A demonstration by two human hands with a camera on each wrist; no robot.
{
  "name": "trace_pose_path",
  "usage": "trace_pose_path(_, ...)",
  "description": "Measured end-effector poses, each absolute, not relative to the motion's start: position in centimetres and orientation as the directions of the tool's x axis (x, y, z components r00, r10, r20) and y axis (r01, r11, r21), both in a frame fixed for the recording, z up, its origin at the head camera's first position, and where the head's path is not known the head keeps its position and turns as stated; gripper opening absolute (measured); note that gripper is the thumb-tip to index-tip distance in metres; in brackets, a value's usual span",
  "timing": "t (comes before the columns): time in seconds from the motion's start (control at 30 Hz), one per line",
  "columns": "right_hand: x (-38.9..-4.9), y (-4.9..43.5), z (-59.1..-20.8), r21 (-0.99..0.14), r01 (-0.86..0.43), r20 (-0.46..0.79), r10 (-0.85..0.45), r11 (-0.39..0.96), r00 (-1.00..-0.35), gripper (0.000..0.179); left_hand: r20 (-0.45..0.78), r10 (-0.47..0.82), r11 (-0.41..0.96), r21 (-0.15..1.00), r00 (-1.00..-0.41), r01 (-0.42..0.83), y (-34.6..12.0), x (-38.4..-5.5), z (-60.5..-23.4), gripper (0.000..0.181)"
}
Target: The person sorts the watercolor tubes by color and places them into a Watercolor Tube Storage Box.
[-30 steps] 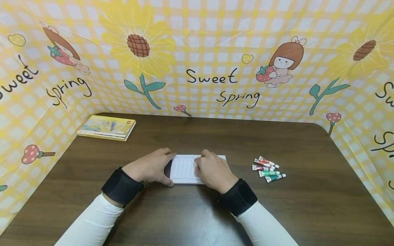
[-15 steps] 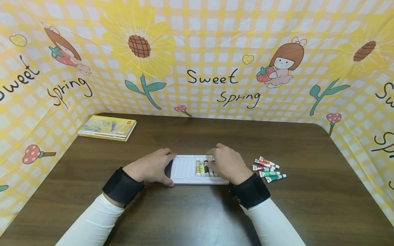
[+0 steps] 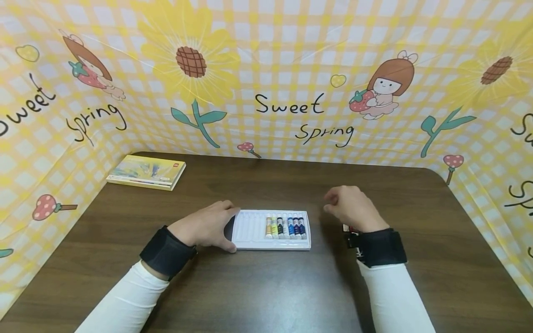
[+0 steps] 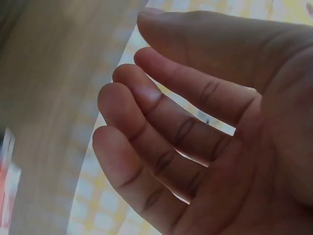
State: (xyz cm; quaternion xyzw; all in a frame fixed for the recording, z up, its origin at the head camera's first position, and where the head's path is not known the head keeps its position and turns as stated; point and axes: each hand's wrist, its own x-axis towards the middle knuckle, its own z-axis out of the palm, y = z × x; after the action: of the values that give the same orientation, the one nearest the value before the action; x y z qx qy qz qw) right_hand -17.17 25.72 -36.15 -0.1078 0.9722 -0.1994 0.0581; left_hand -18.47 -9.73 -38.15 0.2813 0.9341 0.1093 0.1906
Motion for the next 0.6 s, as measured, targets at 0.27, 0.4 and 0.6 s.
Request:
trace_pose_path(0.27,-17.3,31.3,-37.2,-0.399,-0.088,-0.171,-0.169,0.913,-0.971,0.033,-0.291,0.562,0.821,0.313,-0.774,0.478,-9.8,-18.5,-38.2,0.094)
trace_pose_path(0.4,-17.2,33.1,-37.4,-0.388,-0.056,-0.203,-0.145,0.92,-0.968,0.03,-0.291,0.562,0.821,0.314,-0.774,0.477,-9.8,-18.4,-38.3,0.094)
trace_pose_path(0.6,-16.5,34.7,-37.4,-0.384,-0.019,-0.26,-0.128,0.923,-0.957,0.023,-0.294,0.562,0.821,0.314,-0.773,0.477,-9.8,-18.5,-38.3,0.094)
